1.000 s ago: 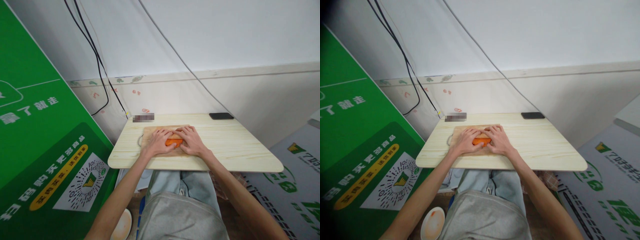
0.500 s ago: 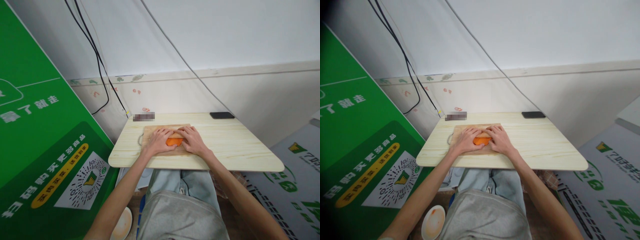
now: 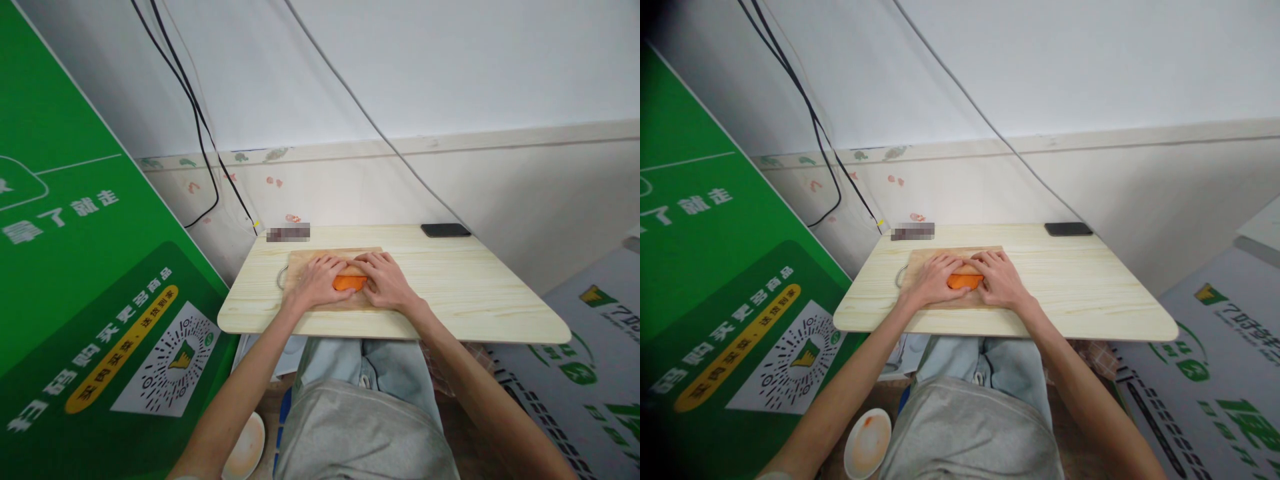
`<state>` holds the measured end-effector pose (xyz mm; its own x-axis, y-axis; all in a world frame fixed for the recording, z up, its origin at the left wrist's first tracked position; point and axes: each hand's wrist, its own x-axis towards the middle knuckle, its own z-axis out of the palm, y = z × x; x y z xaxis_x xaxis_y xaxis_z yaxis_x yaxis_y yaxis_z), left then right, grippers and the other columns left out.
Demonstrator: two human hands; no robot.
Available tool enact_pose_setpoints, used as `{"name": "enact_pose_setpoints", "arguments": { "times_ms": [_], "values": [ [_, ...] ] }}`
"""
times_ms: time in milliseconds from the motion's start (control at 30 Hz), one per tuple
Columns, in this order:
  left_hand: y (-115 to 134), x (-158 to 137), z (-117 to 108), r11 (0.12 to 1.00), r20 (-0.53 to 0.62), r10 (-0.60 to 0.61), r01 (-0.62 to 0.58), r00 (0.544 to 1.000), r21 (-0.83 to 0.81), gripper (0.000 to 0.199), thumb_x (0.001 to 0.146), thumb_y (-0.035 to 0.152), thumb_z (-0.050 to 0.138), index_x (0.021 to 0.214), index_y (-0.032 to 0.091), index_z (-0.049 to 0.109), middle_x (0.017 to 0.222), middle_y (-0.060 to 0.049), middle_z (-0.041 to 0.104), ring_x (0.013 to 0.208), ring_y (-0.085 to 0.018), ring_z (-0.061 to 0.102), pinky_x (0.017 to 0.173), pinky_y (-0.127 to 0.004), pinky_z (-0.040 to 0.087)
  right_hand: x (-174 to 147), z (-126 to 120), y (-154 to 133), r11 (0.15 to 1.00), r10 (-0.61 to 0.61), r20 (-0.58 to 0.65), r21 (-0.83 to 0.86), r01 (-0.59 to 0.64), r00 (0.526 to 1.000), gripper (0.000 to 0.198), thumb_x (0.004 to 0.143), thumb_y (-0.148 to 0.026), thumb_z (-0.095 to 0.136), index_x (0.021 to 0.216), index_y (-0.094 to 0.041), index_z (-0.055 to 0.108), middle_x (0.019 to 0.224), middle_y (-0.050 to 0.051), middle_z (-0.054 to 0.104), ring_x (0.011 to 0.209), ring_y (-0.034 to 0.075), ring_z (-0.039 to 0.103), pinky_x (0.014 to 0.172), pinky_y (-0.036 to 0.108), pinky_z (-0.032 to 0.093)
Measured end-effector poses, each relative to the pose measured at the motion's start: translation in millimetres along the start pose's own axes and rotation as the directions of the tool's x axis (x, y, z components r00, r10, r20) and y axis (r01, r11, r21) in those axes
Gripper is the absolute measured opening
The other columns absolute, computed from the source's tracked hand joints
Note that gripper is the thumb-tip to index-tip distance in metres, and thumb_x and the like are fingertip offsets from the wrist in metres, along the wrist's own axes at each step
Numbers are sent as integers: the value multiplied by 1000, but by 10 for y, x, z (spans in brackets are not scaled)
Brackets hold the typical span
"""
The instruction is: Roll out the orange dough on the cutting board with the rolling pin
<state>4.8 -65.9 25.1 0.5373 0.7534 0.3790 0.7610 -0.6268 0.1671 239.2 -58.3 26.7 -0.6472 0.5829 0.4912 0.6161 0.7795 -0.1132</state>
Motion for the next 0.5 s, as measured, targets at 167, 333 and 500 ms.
{"name": "enact_pose_setpoints", "arguments": {
  "times_ms": [167,333,500],
  "values": [
    [-4,-2,1,1000,-7,2,-2,1000,-5,54,86,56,76,128,24,67,131,-10,71,126,-31,61,116,-49,45,0,-6,3,1000,-6,9,-1,6,1000,78,77,-17,60,154,-21,55,130,13,66,115,32,56,99,46,37],
    [6,-4,14,1000,-34,-12,11,999,-27,40,94,49,68,125,24,69,131,-9,72,124,-30,63,115,-49,46,-9,18,21,1000,6,-10,16,-6,1000,74,79,-19,59,153,-21,56,130,13,66,113,31,57,97,45,39],
    [11,1,9,999,-28,-23,22,999,-33,44,93,55,69,124,25,70,129,-9,73,123,-30,63,115,-49,47,-3,20,15,1000,11,-7,16,-11,1000,73,83,-22,61,155,-23,53,131,13,66,114,32,57,97,45,38]
  ]
}}
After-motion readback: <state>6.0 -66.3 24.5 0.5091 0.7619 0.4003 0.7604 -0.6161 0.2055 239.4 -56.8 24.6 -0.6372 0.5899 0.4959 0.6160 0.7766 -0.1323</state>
